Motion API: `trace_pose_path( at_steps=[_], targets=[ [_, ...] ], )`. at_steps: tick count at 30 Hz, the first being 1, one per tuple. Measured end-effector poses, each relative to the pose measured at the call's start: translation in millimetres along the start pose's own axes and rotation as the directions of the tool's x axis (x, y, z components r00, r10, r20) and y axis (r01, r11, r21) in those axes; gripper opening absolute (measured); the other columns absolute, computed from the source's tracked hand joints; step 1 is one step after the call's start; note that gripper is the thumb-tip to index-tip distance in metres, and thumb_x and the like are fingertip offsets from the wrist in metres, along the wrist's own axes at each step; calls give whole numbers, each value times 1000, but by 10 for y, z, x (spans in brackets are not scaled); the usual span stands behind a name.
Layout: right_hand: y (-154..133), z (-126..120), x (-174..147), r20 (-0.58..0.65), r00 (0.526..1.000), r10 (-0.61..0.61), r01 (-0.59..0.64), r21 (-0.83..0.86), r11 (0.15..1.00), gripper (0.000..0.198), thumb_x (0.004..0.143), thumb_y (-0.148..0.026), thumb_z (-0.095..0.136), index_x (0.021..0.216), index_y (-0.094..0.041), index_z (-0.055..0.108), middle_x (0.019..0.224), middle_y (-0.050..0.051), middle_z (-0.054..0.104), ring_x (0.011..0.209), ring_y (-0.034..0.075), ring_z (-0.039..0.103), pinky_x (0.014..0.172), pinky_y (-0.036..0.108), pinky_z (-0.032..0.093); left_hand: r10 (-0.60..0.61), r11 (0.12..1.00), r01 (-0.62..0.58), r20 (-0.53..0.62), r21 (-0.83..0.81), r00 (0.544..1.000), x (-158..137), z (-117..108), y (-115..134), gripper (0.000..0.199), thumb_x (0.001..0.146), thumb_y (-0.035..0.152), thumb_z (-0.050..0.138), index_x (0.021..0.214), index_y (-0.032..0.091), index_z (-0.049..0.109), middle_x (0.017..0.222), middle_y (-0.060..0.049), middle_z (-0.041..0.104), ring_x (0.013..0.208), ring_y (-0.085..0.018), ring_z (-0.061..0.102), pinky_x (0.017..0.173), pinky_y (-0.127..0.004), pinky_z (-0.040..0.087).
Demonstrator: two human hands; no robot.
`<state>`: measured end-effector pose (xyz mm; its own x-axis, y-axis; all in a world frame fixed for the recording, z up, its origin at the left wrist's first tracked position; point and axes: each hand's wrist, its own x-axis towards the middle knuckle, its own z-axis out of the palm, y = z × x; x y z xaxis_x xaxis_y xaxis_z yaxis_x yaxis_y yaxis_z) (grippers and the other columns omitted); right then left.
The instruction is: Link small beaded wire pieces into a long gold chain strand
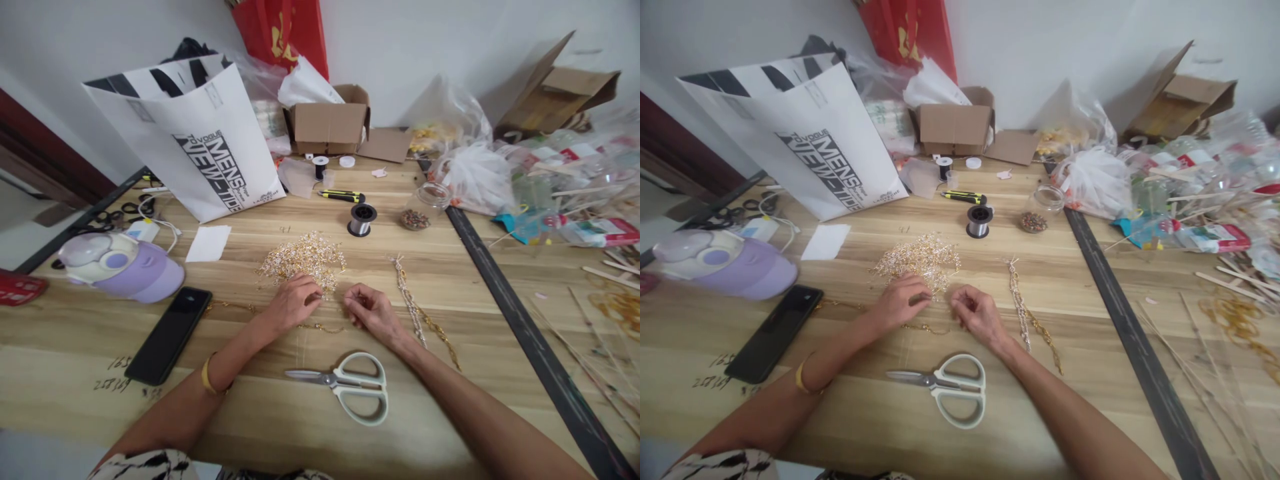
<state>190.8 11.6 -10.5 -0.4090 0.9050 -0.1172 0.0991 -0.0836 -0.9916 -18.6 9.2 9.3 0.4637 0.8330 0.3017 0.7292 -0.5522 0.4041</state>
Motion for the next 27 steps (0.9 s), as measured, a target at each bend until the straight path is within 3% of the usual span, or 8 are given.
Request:
trace_pose_path(
  at_steps=[4,13,22,27],
  targets=[
    [-19,-1,3,6,1000,-11,11,-26,1000,19,80,-34,57,79,-16,52,52,-5,50,41,7,44,37,16,36,32,996,-35,35,82,999,-13,12,12,5,82,18,59,78,16,61,82,-4,61,85,-19,52,79,-31,43],
    [-7,-4,-3,7,1000,-14,14,-15,1000,20,80,-35,58,79,-16,52,52,-5,51,41,7,45,37,17,37,-50,999,47,-138,-22,989,25,78,-34,13,85,12,51,92,16,61,87,-4,64,85,-17,54,81,-33,45],
    [-42,-22,7,7,1000,15,-15,21,1000,25,79,-41,58,79,-16,52,50,-5,50,40,7,44,36,17,37,19,999,-20,12,50,1000,61,21,42,18,85,17,54,99,17,64,91,-7,55,92,-19,48,85,-35,43],
    [-52,-16,7,3,1000,18,-18,11,1000,26,79,-41,59,78,-16,51,51,-5,51,41,7,45,37,16,37,8,999,-8,5,47,1000,75,40,20,14,87,16,50,89,16,64,87,-6,55,89,-19,47,83,-33,42]
  ],
)
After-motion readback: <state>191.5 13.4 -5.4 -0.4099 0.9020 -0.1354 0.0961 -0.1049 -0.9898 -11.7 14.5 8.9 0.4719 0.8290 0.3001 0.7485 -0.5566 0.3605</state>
